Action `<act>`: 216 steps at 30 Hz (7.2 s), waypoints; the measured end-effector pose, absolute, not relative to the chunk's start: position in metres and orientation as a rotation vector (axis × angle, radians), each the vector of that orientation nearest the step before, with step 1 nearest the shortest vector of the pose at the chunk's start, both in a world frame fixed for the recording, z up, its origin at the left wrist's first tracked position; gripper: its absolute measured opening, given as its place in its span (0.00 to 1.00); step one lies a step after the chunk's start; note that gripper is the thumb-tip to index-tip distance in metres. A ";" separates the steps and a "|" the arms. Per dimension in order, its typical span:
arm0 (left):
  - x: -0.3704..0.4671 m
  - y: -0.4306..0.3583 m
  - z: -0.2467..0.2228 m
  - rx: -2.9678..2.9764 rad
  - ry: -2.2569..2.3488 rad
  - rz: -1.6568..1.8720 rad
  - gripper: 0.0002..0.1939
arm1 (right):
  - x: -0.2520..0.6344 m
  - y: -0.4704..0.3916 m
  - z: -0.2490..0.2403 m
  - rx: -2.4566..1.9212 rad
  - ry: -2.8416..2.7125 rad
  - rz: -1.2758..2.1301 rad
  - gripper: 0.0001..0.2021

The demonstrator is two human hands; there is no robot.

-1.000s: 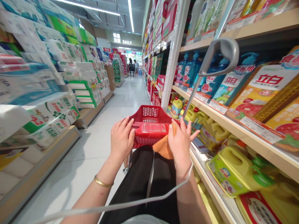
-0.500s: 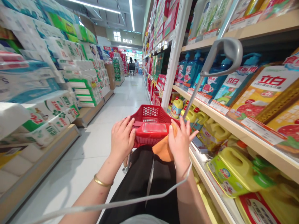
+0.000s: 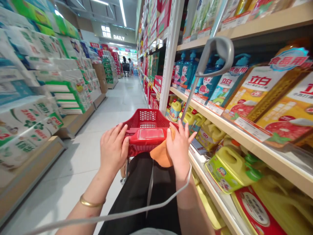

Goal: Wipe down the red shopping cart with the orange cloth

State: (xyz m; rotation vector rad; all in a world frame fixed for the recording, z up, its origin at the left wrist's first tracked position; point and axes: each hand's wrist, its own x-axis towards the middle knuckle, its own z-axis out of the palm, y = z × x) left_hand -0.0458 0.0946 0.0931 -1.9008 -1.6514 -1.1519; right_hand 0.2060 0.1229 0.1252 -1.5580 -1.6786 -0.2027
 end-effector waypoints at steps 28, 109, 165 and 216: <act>-0.048 0.093 0.093 -1.916 -1.649 -1.127 0.28 | 0.180 0.104 0.128 -1.411 -1.854 -0.120 0.22; -0.044 0.094 0.091 -1.888 -1.666 -1.142 0.27 | 0.209 0.118 0.117 -1.634 -1.538 -0.225 0.22; -0.043 0.093 0.093 -1.869 -1.693 -1.139 0.27 | 0.162 0.098 0.129 -1.301 -1.968 -0.152 0.22; -0.043 0.094 0.093 -1.862 -1.670 -1.115 0.27 | 0.144 0.089 0.133 -1.167 -2.054 -0.078 0.20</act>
